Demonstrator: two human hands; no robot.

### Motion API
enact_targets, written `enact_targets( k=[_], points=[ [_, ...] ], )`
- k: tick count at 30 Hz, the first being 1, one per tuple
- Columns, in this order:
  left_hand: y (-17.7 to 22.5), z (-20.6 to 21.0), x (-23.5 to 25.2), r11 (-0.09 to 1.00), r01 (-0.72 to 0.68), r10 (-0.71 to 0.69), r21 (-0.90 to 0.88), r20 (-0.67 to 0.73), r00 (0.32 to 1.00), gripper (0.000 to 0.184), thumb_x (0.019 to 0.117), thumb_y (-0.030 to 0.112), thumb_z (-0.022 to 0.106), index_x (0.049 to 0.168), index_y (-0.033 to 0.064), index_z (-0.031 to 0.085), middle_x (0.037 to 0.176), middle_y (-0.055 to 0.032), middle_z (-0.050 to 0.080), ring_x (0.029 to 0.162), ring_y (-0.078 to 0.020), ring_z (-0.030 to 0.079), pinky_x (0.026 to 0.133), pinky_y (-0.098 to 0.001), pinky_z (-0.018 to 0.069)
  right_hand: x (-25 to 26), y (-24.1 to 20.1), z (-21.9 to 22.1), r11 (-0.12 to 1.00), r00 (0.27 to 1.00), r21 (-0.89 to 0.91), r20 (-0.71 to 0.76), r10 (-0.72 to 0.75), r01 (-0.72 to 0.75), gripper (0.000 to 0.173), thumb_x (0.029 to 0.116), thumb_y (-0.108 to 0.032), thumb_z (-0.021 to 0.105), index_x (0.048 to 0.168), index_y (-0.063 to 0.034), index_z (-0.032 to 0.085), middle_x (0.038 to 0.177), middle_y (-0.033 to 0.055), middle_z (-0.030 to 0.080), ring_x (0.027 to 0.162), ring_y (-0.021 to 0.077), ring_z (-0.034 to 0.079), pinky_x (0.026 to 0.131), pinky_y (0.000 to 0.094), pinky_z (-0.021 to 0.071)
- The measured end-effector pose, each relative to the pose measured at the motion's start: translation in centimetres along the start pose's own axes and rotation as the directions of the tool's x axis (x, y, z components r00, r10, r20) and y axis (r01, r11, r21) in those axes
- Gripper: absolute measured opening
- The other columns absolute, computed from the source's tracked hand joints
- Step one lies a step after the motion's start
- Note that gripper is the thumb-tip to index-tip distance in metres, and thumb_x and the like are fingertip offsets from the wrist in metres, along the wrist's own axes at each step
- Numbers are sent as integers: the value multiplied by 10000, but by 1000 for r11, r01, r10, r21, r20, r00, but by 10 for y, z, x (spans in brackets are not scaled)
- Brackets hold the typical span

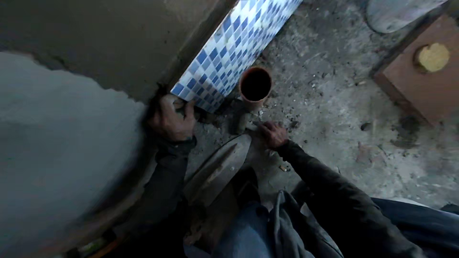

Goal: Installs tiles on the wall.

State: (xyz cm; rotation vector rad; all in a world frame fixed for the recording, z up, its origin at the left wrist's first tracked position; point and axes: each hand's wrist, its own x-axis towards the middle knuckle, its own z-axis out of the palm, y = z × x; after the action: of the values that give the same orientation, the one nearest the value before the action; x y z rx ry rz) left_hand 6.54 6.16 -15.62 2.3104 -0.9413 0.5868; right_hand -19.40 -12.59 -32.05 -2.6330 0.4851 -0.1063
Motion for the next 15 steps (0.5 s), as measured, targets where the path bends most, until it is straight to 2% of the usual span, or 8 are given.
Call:
enact_targets(
  k=[2,4,5,8,9,10,11,15],
  points=[
    [5,-5,2,999,26,-28,25,45,999,424,925,298,752,1124,-63,654,1003,-226,748,916,-327,755,843,-485,604,1,1,1,999,1000,33,-1,26,-26,411,939,-347,682,1291,-136,702,1262,160,686,1147,374,673,845,580,586],
    [22,-20,7,993,98,-107,62,163,981,453,960,315,719,1195,-66,646,1080,-237,735,977,-339,741,882,-493,586,2,5,2,995,995,66,-63,80,-76,380,988,-375,615,1273,-141,707,1235,146,702,1129,351,687,860,551,595],
    [29,-24,9,989,126,-139,76,187,972,446,962,316,722,1190,-60,646,1084,-230,735,982,-334,743,886,-487,592,4,8,3,990,983,83,-138,125,-114,351,977,-329,611,1237,-123,725,1200,158,722,1085,358,711,835,549,602],
    [57,-41,24,952,272,-305,140,365,879,463,988,254,694,1284,-93,610,1220,-250,697,1145,-338,685,1036,-481,496,26,11,-6,942,894,186,-305,327,-281,281,981,-231,637,1155,-36,739,1091,210,735,942,399,737,727,571,606],
    [37,-26,13,983,164,-178,83,208,962,424,940,249,751,1165,-98,654,1090,-257,733,1028,-343,732,959,-476,555,39,11,-10,912,855,247,-332,397,-327,286,997,-234,634,1167,-32,742,1089,210,740,941,395,739,739,572,606],
    [18,-13,4,998,57,-59,27,71,996,402,906,244,789,1085,-97,671,1000,-262,738,936,-347,746,889,-472,585,53,10,-19,870,832,312,-292,471,-383,312,1022,-252,603,1226,-50,724,1142,188,736,997,366,733,810,556,603],
    [8,-7,1,1000,10,-9,-7,17,1000,400,897,244,801,1068,-95,675,981,-271,732,912,-357,744,868,-481,591,67,8,-27,833,817,370,-254,517,-412,334,1034,-254,574,1274,-58,699,1181,171,728,1053,343,719,878,541,591],
    [12,-16,2,998,61,-60,-15,32,998,384,902,248,801,1058,-88,700,996,-262,731,930,-340,738,887,-471,589,128,-3,-58,673,808,628,-115,577,-391,433,1066,-169,498,1466,-10,542,1342,201,663,1254,334,636,1097,499,490]
  ],
)
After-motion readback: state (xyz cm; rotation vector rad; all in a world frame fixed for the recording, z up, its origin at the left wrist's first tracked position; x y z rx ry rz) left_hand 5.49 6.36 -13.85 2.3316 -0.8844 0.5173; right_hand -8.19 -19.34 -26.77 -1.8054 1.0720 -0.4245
